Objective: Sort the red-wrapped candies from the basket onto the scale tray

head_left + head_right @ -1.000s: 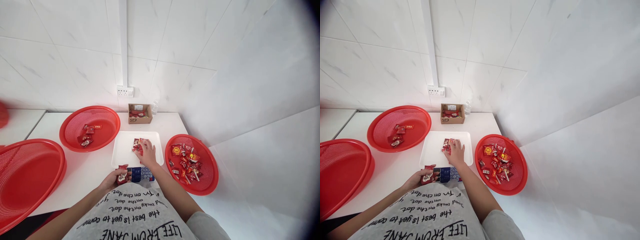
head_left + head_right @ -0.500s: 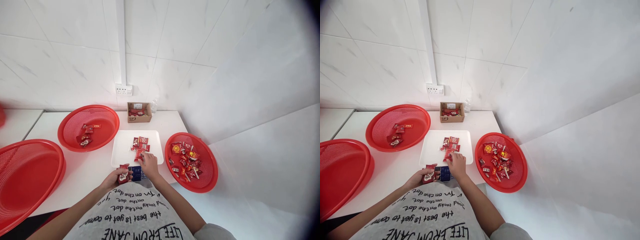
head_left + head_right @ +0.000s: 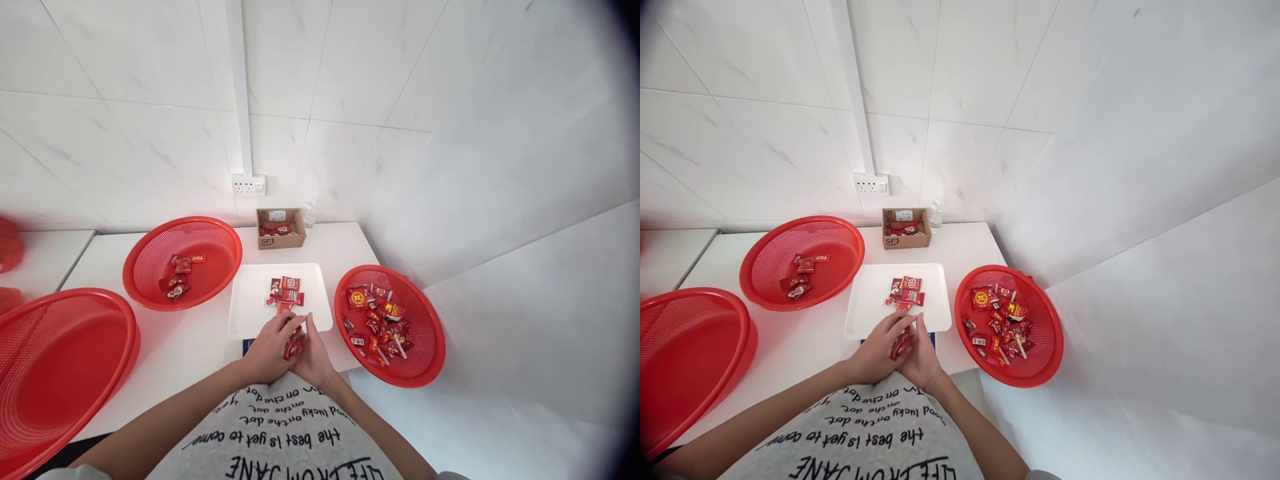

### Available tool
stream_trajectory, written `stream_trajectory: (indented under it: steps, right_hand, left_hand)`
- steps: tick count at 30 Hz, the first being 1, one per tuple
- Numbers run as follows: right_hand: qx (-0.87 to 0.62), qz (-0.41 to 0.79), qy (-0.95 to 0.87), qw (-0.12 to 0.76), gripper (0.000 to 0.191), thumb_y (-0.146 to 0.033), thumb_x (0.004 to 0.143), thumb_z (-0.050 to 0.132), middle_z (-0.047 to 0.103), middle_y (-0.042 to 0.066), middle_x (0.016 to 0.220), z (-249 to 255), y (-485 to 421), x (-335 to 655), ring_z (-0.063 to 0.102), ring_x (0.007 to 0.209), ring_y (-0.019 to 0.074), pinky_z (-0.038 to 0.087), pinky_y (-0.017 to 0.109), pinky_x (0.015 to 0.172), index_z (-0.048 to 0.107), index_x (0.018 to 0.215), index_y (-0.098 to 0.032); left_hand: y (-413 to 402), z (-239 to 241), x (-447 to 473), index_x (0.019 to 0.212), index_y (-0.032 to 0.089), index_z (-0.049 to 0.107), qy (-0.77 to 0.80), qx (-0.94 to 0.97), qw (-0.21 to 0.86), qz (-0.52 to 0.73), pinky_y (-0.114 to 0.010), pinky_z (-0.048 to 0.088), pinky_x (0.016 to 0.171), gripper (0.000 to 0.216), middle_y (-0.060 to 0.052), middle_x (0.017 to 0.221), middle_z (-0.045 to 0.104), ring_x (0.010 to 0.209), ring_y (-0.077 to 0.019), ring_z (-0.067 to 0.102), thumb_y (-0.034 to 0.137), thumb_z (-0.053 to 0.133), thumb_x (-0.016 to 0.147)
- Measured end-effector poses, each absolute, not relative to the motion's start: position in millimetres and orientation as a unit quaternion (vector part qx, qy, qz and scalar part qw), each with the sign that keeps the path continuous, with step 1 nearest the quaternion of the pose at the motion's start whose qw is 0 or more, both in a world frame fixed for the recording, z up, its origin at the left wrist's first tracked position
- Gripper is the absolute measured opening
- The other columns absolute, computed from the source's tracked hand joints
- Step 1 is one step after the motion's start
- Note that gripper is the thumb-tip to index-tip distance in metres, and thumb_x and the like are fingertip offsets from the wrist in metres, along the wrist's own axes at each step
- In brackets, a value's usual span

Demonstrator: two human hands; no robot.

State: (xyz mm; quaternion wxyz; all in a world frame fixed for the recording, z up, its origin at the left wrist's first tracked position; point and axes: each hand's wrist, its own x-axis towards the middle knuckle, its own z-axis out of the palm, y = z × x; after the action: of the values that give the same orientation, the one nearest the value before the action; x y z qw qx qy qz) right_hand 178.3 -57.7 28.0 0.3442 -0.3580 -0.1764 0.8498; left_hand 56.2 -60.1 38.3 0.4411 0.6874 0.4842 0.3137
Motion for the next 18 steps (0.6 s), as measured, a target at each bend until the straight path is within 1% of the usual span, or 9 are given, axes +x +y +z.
stream_trajectory:
  steps: [2,4,6,8,10,12,15,18]
  right_hand:
    - [-0.352,0.849,-0.156,0.362,0.069,-0.077,0.074,0.031,0.068,0.008,0.09,30.3,-57.9,179.5,0.064,0.087,0.0229,0.051,0.036,0.07,0.057,0.105,-0.02]
    - [-0.351,0.847,-0.142,0.373,0.066,-0.075,0.074,0.036,0.068,0.008,0.088,27.9,-59.6,180.0,0.064,0.087,0.023,0.051,0.036,0.07,0.059,0.102,-0.02]
    - [-0.351,0.846,-0.121,0.383,0.058,-0.07,0.074,0.045,0.069,0.007,0.086,22.2,-62.4,179.6,0.064,0.086,0.0228,0.051,0.036,0.069,0.06,0.099,-0.021]
    - [-0.352,0.844,-0.1,0.392,0.048,-0.063,0.072,0.055,0.069,0.005,0.084,15.8,-65.1,178.7,0.064,0.086,0.0226,0.052,0.035,0.069,0.061,0.095,-0.022]
    - [-0.353,0.841,-0.092,0.4,0.041,-0.056,0.069,0.063,0.07,0.004,0.083,11.1,-67.0,178.3,0.064,0.087,0.0223,0.052,0.035,0.069,0.062,0.09,-0.022]
    - [-0.355,0.837,-0.092,0.406,0.036,-0.051,0.066,0.068,0.07,0.003,0.082,8.8,-67.9,178.6,0.063,0.089,0.0222,0.052,0.034,0.07,0.063,0.087,-0.022]
    - [-0.361,0.84,-0.085,0.396,0.033,-0.046,0.064,0.072,0.07,0.003,0.079,8.8,-68.7,180.1,0.063,0.089,0.0226,0.051,0.034,0.07,0.063,0.083,-0.021]
    - [-0.354,0.852,-0.07,0.379,0.032,-0.044,0.064,0.073,0.069,0.003,0.077,10.1,-69.3,183.2,0.064,0.084,0.0219,0.051,0.031,0.065,0.063,0.083,-0.019]
  left_hand:
    - [-59.3,34.6,57.1,0.131,0.024,0.045,0.46,0.766,0.379,0.243,-0.049,0.016,0.11,0.065,-0.012,0.136,0.043,0.128,-0.0319,0.034,0.024,0.064,0.069]
    - [-59.3,30.5,56.9,0.138,0.022,0.034,0.441,0.812,0.333,0.187,-0.055,0.004,0.109,0.081,-0.014,0.145,0.031,0.135,-0.0357,0.021,0.039,0.068,0.067]
    - [-59.7,27.2,57.3,0.142,0.019,0.027,0.425,0.838,0.31,0.147,-0.059,-0.002,0.107,0.096,-0.016,0.15,0.019,0.137,-0.0385,0.009,0.057,0.067,0.062]
    - [-60.4,24.9,59.1,0.144,0.016,0.019,0.415,0.851,0.297,0.124,-0.061,-0.005,0.106,0.106,-0.018,0.151,0.013,0.137,-0.0388,0.002,0.068,0.06,0.061]
    - [-61.1,23.3,62.0,0.145,0.013,0.011,0.419,0.852,0.292,0.118,-0.061,-0.007,0.105,0.109,-0.019,0.151,0.011,0.138,-0.0377,-0.001,0.071,0.053,0.064]
    - [-62.1,21.9,65.0,0.145,0.01,0.007,0.43,0.845,0.296,0.118,-0.06,-0.006,0.106,0.11,-0.021,0.15,0.011,0.138,-0.0371,-0.002,0.072,0.05,0.066]
    - [-64.0,20.2,68.1,0.145,0.01,0.007,0.433,0.834,0.314,0.133,-0.058,-0.002,0.107,0.106,-0.021,0.15,0.011,0.138,-0.0362,0.0,0.071,0.048,0.069]
    - [-64.8,20.5,67.7,0.145,0.013,0.011,0.414,0.833,0.333,0.156,-0.055,0.002,0.109,0.097,-0.019,0.15,0.014,0.138,-0.0347,0.003,0.067,0.047,0.073]
